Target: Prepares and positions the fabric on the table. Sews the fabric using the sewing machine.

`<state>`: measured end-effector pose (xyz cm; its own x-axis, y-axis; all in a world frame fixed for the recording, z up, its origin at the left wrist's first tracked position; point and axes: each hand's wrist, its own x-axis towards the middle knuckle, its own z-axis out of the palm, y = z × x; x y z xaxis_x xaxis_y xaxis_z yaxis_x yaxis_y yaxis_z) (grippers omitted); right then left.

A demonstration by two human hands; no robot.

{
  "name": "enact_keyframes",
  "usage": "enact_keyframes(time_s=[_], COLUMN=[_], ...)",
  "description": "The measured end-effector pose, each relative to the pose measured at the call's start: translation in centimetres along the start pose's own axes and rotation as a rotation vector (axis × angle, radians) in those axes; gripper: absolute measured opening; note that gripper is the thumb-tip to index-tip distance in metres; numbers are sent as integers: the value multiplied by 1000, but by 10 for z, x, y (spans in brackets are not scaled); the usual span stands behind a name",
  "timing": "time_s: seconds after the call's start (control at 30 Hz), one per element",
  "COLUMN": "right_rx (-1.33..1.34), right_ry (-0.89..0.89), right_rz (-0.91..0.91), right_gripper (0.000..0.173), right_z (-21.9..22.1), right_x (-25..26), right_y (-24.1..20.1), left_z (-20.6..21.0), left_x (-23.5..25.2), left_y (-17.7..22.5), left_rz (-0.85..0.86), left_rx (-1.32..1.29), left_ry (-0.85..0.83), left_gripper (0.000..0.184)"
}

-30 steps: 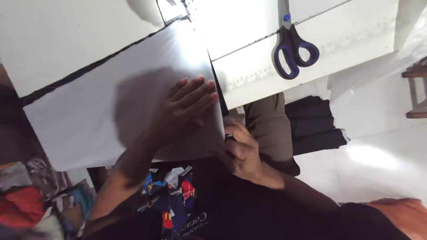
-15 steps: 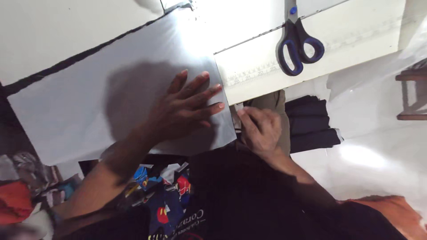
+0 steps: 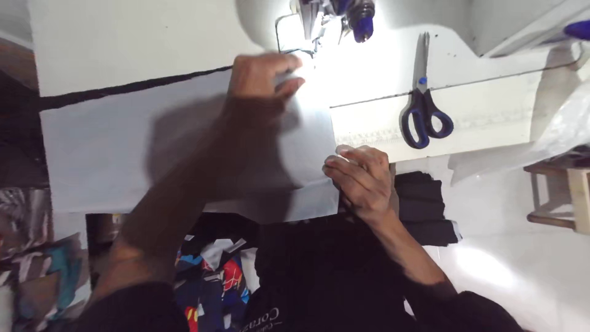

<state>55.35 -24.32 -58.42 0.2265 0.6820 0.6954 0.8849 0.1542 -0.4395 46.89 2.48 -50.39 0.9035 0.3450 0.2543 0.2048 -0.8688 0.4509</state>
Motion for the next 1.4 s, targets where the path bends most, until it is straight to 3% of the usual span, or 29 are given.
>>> enact_keyframes(time_s=[0.07, 0.17, 0.63, 0.97, 1.23, 1.4], right_rx=[-9, -24, -114, -191, -236, -276], right_ry=[-53, -93, -137, -197, -293, -326], right_rz=[9, 25, 17, 93, 165, 157], right_gripper=[19, 19, 22, 29, 29, 31], right_z=[-5, -10, -13, -15, -17, -13], right_x=[2, 3, -4, 9, 33, 44], right_y=[0, -3, -6, -10, -13, -9], left_z=[7, 20, 24, 2, 2, -6], left_x=[33, 53, 59, 81, 92, 101], left_y=[-13, -21, -35, -16, -26, -26], left_rz=[-121, -143, 146, -97, -23, -52], left_rx=[71, 90, 149, 121, 178, 178], left_ry=[8, 29, 119, -165, -89, -152], left_gripper=[36, 34, 27, 17, 24, 22])
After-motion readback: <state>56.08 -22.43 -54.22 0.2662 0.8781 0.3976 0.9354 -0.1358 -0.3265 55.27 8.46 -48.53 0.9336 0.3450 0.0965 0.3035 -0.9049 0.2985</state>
